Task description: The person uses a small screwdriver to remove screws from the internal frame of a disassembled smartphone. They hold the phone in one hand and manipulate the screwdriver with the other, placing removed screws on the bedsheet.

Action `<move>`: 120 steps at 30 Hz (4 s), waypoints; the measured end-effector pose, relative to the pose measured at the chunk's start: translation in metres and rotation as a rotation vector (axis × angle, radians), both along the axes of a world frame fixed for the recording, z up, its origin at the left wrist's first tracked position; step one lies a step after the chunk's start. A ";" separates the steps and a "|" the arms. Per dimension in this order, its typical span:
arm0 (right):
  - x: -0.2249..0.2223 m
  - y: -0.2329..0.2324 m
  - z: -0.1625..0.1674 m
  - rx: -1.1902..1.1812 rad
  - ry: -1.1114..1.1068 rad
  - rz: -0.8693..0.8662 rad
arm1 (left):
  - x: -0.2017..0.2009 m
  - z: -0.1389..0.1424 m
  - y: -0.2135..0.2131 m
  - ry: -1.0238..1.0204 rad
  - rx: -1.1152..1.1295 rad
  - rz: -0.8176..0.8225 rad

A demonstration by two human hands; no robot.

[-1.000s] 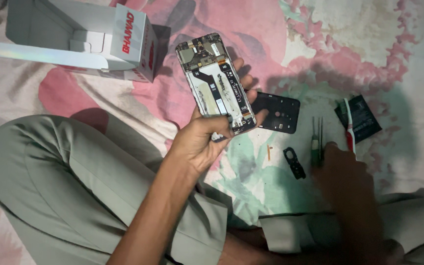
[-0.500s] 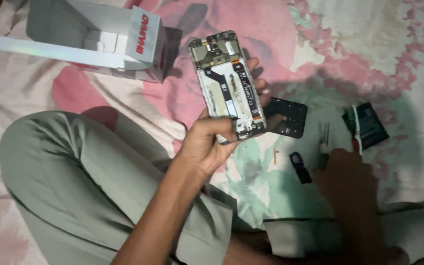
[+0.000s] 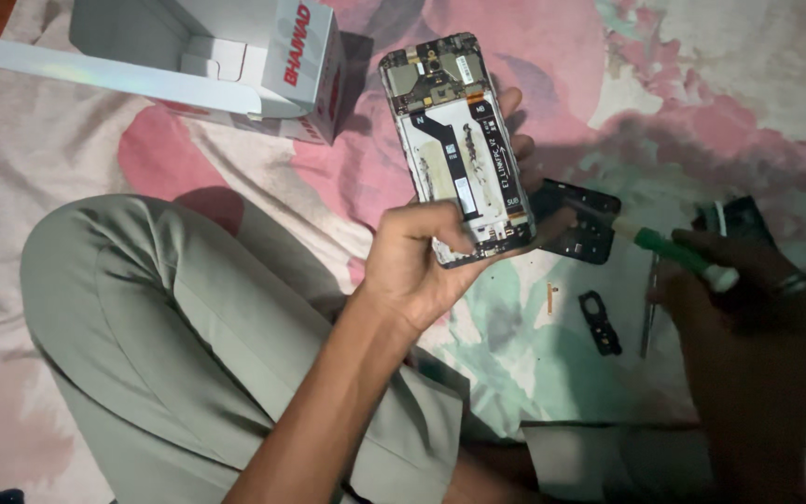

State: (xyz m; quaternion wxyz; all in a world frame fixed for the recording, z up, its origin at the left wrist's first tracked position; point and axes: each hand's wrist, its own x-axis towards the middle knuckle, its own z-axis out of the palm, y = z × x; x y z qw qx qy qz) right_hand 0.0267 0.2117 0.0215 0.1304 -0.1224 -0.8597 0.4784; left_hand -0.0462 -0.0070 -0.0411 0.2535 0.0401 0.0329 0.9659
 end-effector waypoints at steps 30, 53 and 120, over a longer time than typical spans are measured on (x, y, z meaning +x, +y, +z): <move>-0.001 -0.034 -0.025 0.136 -0.174 0.325 | -0.004 -0.008 -0.001 0.008 -0.184 0.226; 0.005 -0.002 -0.019 -0.472 0.105 0.010 | -0.006 -0.023 0.013 -0.030 -1.141 -0.109; 0.009 0.017 -0.026 -0.656 0.155 -0.116 | 0.016 0.022 0.037 0.518 -1.454 0.351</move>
